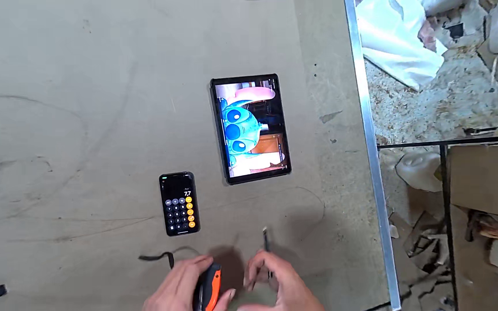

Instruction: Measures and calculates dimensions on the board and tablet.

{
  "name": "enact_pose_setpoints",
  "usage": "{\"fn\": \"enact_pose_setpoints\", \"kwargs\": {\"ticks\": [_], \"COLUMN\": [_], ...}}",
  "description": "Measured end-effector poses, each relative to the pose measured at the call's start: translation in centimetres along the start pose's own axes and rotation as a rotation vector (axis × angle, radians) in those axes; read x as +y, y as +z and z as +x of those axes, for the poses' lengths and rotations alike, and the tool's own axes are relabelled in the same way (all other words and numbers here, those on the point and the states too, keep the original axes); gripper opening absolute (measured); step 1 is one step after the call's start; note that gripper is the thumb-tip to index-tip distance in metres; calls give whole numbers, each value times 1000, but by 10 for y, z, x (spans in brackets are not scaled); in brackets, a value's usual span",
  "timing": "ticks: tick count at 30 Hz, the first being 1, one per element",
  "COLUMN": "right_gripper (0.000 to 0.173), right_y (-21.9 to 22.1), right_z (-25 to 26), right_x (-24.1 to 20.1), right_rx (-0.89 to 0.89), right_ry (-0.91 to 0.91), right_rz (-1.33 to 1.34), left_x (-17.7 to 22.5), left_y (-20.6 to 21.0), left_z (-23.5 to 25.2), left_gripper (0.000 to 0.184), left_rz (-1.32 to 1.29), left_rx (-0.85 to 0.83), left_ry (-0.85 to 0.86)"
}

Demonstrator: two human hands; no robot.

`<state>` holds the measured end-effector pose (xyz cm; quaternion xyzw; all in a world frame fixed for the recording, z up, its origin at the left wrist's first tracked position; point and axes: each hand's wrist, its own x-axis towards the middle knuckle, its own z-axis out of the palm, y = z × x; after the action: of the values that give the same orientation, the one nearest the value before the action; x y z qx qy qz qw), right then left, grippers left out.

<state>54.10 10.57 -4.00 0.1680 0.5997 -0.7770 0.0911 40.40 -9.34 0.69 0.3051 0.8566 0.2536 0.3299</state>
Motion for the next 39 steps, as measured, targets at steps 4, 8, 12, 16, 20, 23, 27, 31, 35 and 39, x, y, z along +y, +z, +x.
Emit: {"fn": "enact_pose_setpoints", "kwargs": {"ticks": [4,8,12,16,20,23,27,31,35,39], "right_gripper": [38,26,41,39,21,20,15,19,26,27], "right_y": [-42,-69,-90,-120,-197,-230,-241,-238,-235,-236], "right_z": [26,30,40,60,85,104,119,122,122,127], "right_x": [-20,-24,-28,-39,-49,-49,-46,-50,-55,-57], "right_rx": [4,-5,27,29,196,286,291,271,190,137], "right_ry": [-85,-57,-88,-115,-155,-125,-82,-59,-52,-29], "right_rz": [48,103,54,-33,-257,-371,-638,-710,-718,-762], "left_x": [39,62,72,70,40,29,17,19,15,9], "left_y": [-5,24,28,16,-12,-37,-40,-34,-35,-35], "left_z": [26,46,71,102,140,171,192,200,206,207], "left_gripper": [60,61,57,61,42,32,26,30,27,30], "left_rz": [-204,-188,-128,23,217,261,329,328,341,347], "left_rx": [-95,23,53,70,59,-66,-103,-104,-131,-154], "left_ry": [68,63,75,-5,-142,-273,-296,-358,-382,-378]}}
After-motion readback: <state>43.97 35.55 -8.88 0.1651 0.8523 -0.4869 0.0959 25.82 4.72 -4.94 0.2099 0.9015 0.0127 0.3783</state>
